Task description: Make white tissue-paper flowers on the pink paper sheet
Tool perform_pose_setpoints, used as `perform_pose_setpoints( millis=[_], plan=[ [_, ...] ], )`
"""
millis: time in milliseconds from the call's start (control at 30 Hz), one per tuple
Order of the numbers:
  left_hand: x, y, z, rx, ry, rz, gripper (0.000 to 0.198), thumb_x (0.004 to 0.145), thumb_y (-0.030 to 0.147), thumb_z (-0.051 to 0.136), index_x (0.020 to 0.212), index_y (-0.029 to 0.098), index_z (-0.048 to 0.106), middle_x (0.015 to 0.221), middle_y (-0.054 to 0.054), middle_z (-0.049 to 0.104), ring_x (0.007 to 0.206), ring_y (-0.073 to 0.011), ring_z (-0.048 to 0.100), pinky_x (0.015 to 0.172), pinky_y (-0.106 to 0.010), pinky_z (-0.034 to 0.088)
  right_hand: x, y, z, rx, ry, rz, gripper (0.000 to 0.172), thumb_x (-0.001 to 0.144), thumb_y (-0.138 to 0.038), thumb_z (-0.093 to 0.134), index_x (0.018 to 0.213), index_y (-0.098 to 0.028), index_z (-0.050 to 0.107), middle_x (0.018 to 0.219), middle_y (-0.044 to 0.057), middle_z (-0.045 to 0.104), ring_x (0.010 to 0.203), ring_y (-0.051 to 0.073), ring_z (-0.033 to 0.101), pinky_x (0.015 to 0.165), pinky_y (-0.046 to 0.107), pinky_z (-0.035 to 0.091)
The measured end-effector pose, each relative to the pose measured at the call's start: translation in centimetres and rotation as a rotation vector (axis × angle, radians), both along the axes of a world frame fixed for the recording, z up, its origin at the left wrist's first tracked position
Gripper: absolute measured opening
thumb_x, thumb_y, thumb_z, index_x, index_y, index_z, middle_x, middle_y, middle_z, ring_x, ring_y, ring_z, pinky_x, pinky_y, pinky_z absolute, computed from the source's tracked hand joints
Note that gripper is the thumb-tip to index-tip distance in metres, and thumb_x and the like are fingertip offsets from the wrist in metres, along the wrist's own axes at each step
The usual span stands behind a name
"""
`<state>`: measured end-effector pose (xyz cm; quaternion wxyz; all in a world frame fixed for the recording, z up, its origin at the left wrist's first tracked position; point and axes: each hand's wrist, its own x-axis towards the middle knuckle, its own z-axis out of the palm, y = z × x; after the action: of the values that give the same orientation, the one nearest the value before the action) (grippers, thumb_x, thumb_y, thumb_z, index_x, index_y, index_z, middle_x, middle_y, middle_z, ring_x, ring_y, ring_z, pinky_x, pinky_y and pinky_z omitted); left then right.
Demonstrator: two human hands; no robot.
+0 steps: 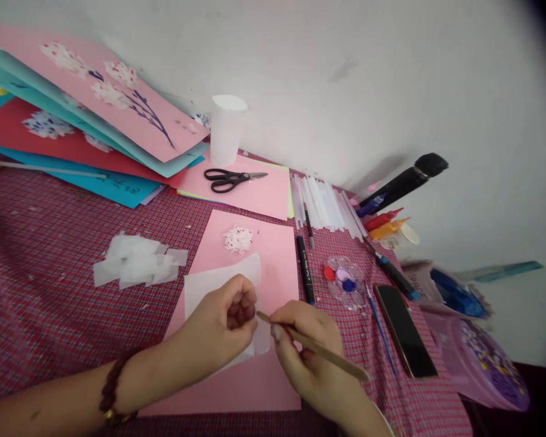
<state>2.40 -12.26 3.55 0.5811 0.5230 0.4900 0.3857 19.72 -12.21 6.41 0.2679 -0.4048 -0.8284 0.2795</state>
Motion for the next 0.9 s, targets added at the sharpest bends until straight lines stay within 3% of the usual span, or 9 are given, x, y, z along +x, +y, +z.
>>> perform_pose_setpoints(
  millis=[133, 333, 567, 667, 800, 900],
  plan=[
    [0.1, -0.3, -0.1, -0.023, -0.017, 0.013, 0.012, 0.068, 0.014, 0.05, 0.071, 0.021, 0.041, 0.061, 0.008, 0.041, 0.055, -0.0082, 0.042, 0.05, -0.02, 0.035, -0.1, 0.2, -0.5, 0.05, -0.034, -0.009, 0.015, 0.084, -0.008, 0.049, 0.09, -0.02, 0.057, 0.076, 0.001, 0.062, 0.07, 0.014, 0.057, 0.066, 0.027, 0.043],
    [-0.1, -0.4, -0.6, -0.003, -0.037, 0.036, 0.011, 0.069, 0.015, 0.052, 0.073, 0.021, 0.044, 0.062, 0.007, 0.042, 0.055, -0.0081, 0.042, 0.051, -0.02, 0.036, -0.1, 0.3, -0.7, -0.044, 0.007, -0.094, 0.011, 0.084, -0.011, 0.053, 0.085, -0.022, 0.055, 0.072, -0.001, 0.059, 0.063, 0.012, 0.055, 0.061, 0.025, 0.043],
    [-0.1, -0.5, -0.9, 0.038, -0.031, 0.044, 0.007, 0.072, 0.016, 0.051, 0.073, 0.02, 0.046, 0.063, 0.006, 0.044, 0.058, -0.0094, 0.044, 0.053, -0.021, 0.037, -0.2, 0.3, -1.2, 0.025, 0.005, -0.062, 0.011, 0.083, -0.009, 0.054, 0.083, -0.021, 0.054, 0.07, -0.002, 0.057, 0.064, 0.011, 0.054, 0.061, 0.025, 0.04],
    [-0.3, -0.8, -1.0, 0.059, 0.02, 0.001, 0.007, 0.073, 0.014, 0.049, 0.074, 0.02, 0.046, 0.063, 0.006, 0.044, 0.057, -0.0096, 0.045, 0.052, -0.021, 0.037, -0.4, 0.7, -1.2, -0.05, 0.04, -0.061, 0.01, 0.085, -0.01, 0.053, 0.085, -0.02, 0.056, 0.079, 0.0, 0.058, 0.073, 0.013, 0.056, 0.065, 0.026, 0.043],
    [-0.6, -0.9, -0.9, 0.158, 0.105, 0.017, 0.009, 0.074, 0.011, 0.049, 0.073, 0.02, 0.049, 0.065, 0.005, 0.048, 0.061, -0.0104, 0.049, 0.058, -0.022, 0.041, -0.4, 1.1, -1.4, -0.168, 0.186, -0.046, 0.019, 0.088, -0.013, 0.051, 0.103, -0.022, 0.059, 0.103, 0.004, 0.063, 0.095, 0.015, 0.059, 0.079, 0.027, 0.047],
    [-0.8, -0.8, -0.7, 0.189, 0.124, 0.057, 0.007, 0.075, 0.013, 0.051, 0.072, 0.02, 0.052, 0.069, 0.003, 0.052, 0.066, -0.0115, 0.052, 0.063, -0.023, 0.044, -0.3, 1.2, -2.0, -0.243, 0.257, -0.042, 0.025, 0.093, -0.015, 0.046, 0.112, -0.025, 0.058, 0.102, 0.002, 0.067, 0.093, 0.012, 0.061, 0.08, 0.024, 0.048]
  ],
)
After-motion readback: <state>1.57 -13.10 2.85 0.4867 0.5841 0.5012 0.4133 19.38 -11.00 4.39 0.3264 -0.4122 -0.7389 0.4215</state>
